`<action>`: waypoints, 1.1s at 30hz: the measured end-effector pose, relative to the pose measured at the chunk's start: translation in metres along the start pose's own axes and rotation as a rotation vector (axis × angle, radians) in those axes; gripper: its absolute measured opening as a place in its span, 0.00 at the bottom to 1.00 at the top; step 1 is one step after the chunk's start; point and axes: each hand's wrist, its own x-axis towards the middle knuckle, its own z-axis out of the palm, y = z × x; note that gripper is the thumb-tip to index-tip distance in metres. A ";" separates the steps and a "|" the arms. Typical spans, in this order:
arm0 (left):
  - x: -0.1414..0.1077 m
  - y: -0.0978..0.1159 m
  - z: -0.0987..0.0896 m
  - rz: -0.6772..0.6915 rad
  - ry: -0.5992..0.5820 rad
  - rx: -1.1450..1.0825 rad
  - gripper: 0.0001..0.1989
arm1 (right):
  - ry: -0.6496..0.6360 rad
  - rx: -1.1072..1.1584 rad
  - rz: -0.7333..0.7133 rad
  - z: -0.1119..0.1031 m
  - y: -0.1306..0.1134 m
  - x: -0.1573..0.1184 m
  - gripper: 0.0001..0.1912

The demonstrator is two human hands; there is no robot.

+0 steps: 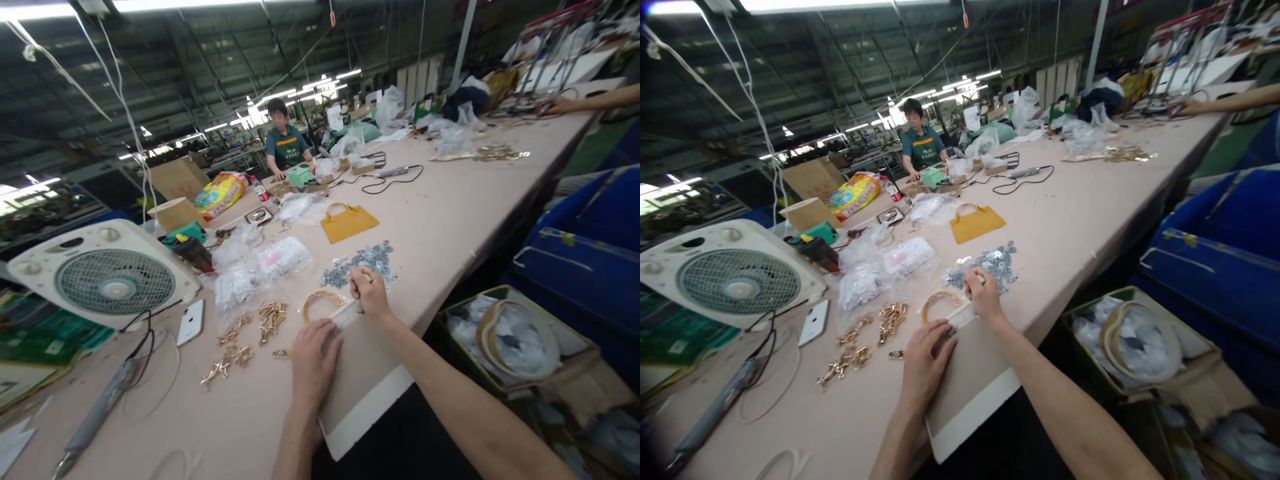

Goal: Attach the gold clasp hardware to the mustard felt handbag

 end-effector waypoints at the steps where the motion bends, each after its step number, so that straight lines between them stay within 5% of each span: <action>1: -0.001 0.000 0.003 -0.009 0.020 -0.011 0.12 | 0.014 0.056 0.016 0.001 -0.005 -0.001 0.24; 8: -0.001 -0.007 0.007 0.009 0.070 -0.030 0.11 | -0.101 0.355 0.127 0.015 -0.004 -0.025 0.24; 18: 0.002 -0.012 0.008 -0.086 0.063 -0.126 0.09 | -0.064 0.470 0.151 0.017 0.016 -0.027 0.23; 33: -0.001 -0.016 0.010 -0.066 0.115 -0.056 0.11 | -0.244 0.360 -0.019 0.026 0.027 -0.050 0.19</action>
